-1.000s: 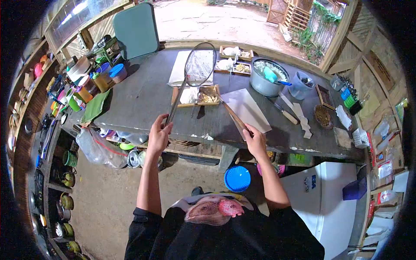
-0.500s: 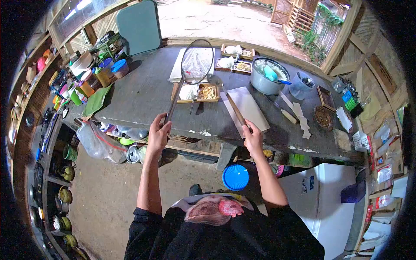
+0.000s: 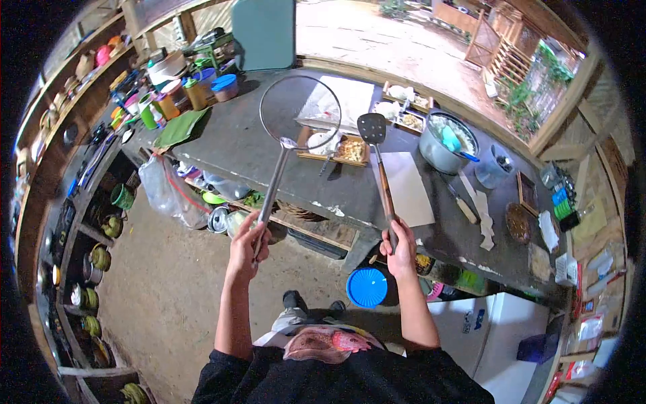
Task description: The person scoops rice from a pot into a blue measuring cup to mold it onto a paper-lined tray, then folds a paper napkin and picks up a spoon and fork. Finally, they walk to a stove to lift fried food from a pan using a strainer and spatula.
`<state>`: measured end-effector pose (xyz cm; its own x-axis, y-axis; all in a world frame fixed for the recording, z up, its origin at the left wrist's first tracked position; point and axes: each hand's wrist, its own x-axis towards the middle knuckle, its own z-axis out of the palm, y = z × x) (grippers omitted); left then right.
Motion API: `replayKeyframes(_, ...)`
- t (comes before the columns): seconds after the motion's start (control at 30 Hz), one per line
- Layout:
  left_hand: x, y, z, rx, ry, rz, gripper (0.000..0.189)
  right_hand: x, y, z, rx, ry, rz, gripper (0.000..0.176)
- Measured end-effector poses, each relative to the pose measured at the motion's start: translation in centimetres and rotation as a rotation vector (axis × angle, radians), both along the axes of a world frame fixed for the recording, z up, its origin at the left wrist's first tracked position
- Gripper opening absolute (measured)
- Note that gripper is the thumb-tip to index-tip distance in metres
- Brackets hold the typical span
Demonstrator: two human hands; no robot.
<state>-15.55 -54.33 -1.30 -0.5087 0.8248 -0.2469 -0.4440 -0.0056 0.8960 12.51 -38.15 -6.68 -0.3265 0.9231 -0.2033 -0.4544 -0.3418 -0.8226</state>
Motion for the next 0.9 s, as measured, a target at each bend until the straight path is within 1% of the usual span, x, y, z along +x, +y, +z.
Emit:
replayKeyframes(0.03,-0.1,-1.0,-0.3,0.011,-0.065,0.003,0.041,-0.4,-0.5,-0.1,0.002,0.001,0.022,0.023)
replayKeyframes(0.13,0.1,-3.8,0.3,-0.002,-0.134,0.004,0.04,-2.0,-2.5,-0.5,-0.087,0.121,0.036,0.021)
replayKeyframes(0.2,0.0,-5.6,-0.1,0.041,-0.151,0.023,0.039,-3.4,-4.2,-0.7,-0.096,0.106,0.072,0.014)
replayKeyframes(0.27,-0.3,-7.8,0.0,0.109,-0.214,-0.022,0.038,-4.9,-6.2,-1.0,-0.072,0.122,0.129,0.013)
replayKeyframes(0.4,-1.4,-13.3,-0.2,0.153,-0.261,0.065,0.042,-8.5,-11.0,-1.6,-0.08,0.115,0.252,0.013)
replayKeyframes(0.43,-1.9,-15.2,-0.4,0.171,-0.26,0.09,0.042,-9.5,-12.2,-2.5,-0.076,0.109,0.289,0.016)
replayKeyframes(0.57,-3.9,-23.6,-1.3,0.175,-0.267,0.233,0.044,-15.2,-18.0,-3.3,-0.045,0.06,0.414,0.019)
replayKeyframes(0.67,-5.4,-31.0,-1.9,0.147,-0.238,0.332,0.045,-20.2,-23.0,-3.8,-0.065,0.043,0.522,0.014)
replayKeyframes(0.77,-7.3,-38.2,-3.4,0.141,-0.236,0.453,0.042,-25.0,-28.2,-4.4,-0.115,0.01,0.616,0.014)
replayKeyframes(0.9,-8.7,-45.6,-4.8,0.087,-0.226,0.649,0.039,-29.9,-33.8,-4.8,-0.149,-0.068,0.759,0.014)
